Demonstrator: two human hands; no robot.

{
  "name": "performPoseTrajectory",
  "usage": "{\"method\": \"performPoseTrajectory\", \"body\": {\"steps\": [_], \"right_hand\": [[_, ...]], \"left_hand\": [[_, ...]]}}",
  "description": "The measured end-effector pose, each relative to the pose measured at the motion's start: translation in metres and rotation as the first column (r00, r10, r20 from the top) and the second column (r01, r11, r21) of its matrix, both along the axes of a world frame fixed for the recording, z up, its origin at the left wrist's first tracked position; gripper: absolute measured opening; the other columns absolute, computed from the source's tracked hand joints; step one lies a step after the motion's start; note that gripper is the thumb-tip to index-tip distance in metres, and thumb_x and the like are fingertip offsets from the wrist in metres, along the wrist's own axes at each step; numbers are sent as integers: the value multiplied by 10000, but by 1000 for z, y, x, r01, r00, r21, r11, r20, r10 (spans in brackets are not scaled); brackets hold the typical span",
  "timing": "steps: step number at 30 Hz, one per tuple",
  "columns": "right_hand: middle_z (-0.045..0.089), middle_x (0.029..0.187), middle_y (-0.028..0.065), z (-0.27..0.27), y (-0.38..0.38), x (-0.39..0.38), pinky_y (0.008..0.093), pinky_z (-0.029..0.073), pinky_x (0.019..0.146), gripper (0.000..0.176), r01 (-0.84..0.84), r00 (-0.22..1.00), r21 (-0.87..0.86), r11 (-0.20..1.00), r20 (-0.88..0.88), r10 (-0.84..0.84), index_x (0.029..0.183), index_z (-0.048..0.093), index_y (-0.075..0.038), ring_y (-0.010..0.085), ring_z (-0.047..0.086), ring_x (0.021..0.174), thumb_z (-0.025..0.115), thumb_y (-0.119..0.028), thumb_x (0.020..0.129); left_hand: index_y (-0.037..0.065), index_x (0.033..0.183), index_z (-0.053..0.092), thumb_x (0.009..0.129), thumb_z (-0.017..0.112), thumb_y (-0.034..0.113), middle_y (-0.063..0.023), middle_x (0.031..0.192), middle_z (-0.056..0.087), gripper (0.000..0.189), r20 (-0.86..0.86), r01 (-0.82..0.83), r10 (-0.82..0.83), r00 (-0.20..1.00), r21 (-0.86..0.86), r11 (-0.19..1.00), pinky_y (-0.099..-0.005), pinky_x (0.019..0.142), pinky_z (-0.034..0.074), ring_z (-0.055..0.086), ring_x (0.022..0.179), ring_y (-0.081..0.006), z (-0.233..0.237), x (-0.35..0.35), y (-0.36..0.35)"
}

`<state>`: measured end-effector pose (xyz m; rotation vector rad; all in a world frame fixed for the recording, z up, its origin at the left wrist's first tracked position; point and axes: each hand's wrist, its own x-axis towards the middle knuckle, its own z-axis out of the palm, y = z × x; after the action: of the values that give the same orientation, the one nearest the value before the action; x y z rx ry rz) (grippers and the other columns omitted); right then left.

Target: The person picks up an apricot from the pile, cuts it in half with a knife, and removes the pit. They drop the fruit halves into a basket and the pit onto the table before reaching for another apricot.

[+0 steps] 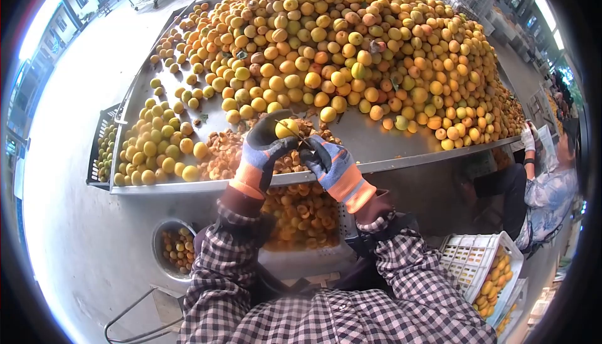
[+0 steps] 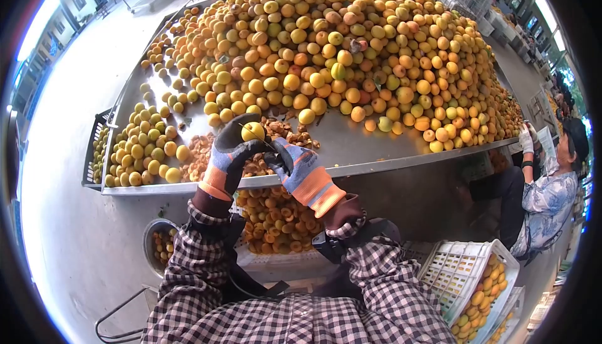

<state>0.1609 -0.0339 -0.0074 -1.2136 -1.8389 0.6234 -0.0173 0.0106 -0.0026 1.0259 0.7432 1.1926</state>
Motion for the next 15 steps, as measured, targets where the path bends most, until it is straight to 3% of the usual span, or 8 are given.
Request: {"method": "performPoseTrajectory", "body": {"steps": [2,5,8,12,15], "right_hand": [[666,957,194,-6,-1,0,401,512,723,337,13,1000,66,998,19,-14,1171,584,-2,371,648,856,673,-84,857],[665,963,187,-7,-2,0,408,509,738,343,21,999,35,999,40,-22,1179,572,-6,372,643,880,662,-79,856],[664,953,188,0,-2,0,400,509,744,314,-14,998,2,1000,58,14,1161,577,-12,371,642,880,653,-79,863],[663,933,184,-5,-2,-1,395,509,741,293,-30,999,-47,998,34,31,1151,576,-22,368,643,869,638,-80,871],[664,922,176,-26,1,-5,393,510,731,269,-47,996,44,998,-68,49,1138,575,-26,368,645,857,619,-82,879]], "left_hand": [[-7,1219,571,760,757,7,-84,1106,641,495,-43,10,-10,999,-2,1000,-304,857,540,637,969,-172,0,0,-1],[-28,1223,575,754,767,7,-92,1153,636,508,-27,29,-27,999,53,998,-307,867,538,630,993,-167,-4,-2,1],[-41,1199,586,731,804,38,-96,1137,649,522,66,23,-26,997,45,999,-301,869,538,630,990,-161,-9,-4,2],[-35,1173,608,686,854,86,-85,1083,668,559,-58,-43,53,997,164,985,-290,864,538,631,968,-152,-11,-5,2],[-28,1168,613,686,857,93,-77,1061,672,554,-135,-49,80,988,216,975,-287,861,532,630,958,-147,-9,-5,1]]}}
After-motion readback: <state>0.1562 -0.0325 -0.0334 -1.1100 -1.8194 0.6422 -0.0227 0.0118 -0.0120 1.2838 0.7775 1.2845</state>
